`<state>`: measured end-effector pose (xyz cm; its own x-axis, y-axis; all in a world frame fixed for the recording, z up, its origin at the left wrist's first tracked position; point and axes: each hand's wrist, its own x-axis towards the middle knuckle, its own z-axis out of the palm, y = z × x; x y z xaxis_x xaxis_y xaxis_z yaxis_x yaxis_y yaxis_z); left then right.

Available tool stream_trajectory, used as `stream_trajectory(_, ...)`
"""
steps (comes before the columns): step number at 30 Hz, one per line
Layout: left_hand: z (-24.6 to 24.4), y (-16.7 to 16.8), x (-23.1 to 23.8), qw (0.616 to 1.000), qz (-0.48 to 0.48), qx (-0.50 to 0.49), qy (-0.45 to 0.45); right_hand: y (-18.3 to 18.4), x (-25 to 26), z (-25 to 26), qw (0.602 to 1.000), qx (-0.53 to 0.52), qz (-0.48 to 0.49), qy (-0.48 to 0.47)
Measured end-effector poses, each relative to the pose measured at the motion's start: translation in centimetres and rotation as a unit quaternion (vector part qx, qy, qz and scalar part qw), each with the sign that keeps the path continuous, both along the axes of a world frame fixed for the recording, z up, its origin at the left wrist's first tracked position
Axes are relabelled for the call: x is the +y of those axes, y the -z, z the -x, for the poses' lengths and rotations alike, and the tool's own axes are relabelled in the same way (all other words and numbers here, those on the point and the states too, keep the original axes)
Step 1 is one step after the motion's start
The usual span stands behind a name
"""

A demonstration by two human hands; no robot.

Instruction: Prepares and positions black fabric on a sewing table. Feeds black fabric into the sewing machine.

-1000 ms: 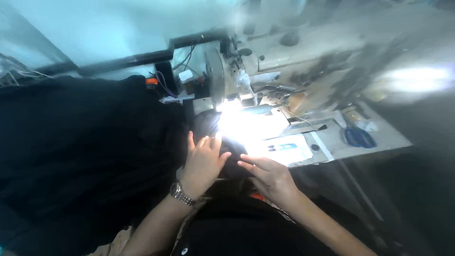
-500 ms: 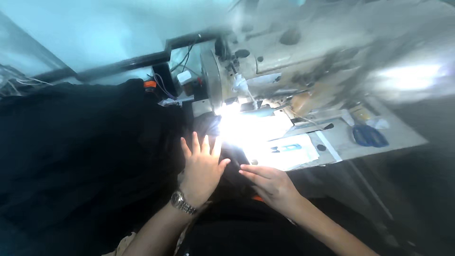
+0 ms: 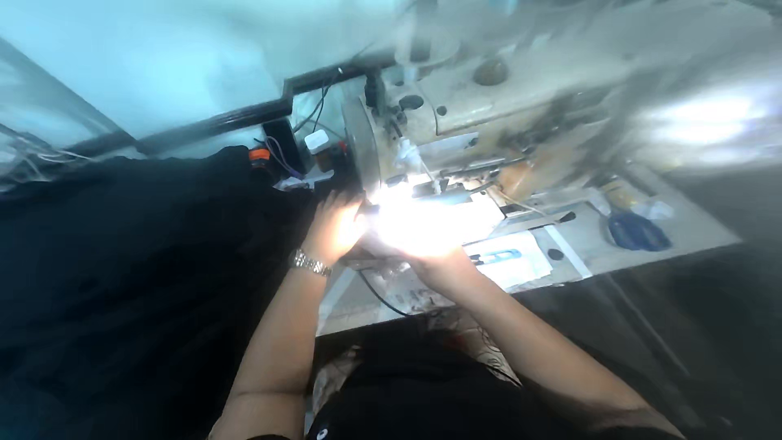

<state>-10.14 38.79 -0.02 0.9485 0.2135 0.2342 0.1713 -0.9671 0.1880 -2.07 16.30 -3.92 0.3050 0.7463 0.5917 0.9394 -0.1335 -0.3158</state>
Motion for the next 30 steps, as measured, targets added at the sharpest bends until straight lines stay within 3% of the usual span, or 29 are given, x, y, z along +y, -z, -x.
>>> stream_trajectory(3,-0.4,0.2,0.2,0.998,-0.024,-0.060,-0.020,0.3,0.4,0.2,1.000,0.004,-0.007,0.003)
stream_trajectory(7,0.0,1.2,-2.5,0.974,-0.027,-0.187,-0.125,0.3,-0.1,-0.2,1.000,0.019,0.014,-0.004)
stream_trajectory(12,0.2,4.0,-1.7,0.968,0.109,-0.156,-0.165,0.6,-0.3,-0.2,1.000,0.007,0.002,-0.006)
stream_trajectory(19,0.1,3.8,-1.9,0.968,0.114,-0.154,-0.164,0.9,-0.3,-0.1,1.000,0.017,-0.009,-0.005)
stream_trajectory(24,0.1,3.7,-2.0,0.967,0.112,-0.156,-0.168,-1.3,-2.6,-0.7,0.997,0.065,0.014,-0.025)
stream_trajectory(27,0.1,3.6,-2.1,0.966,0.119,-0.150,-0.175,-4.0,-7.2,-3.4,0.990,0.085,-0.115,0.006)
stream_trajectory(30,0.1,3.7,-2.1,0.967,0.117,-0.141,-0.179,-6.7,-13.3,-8.6,0.949,0.073,-0.287,0.111)
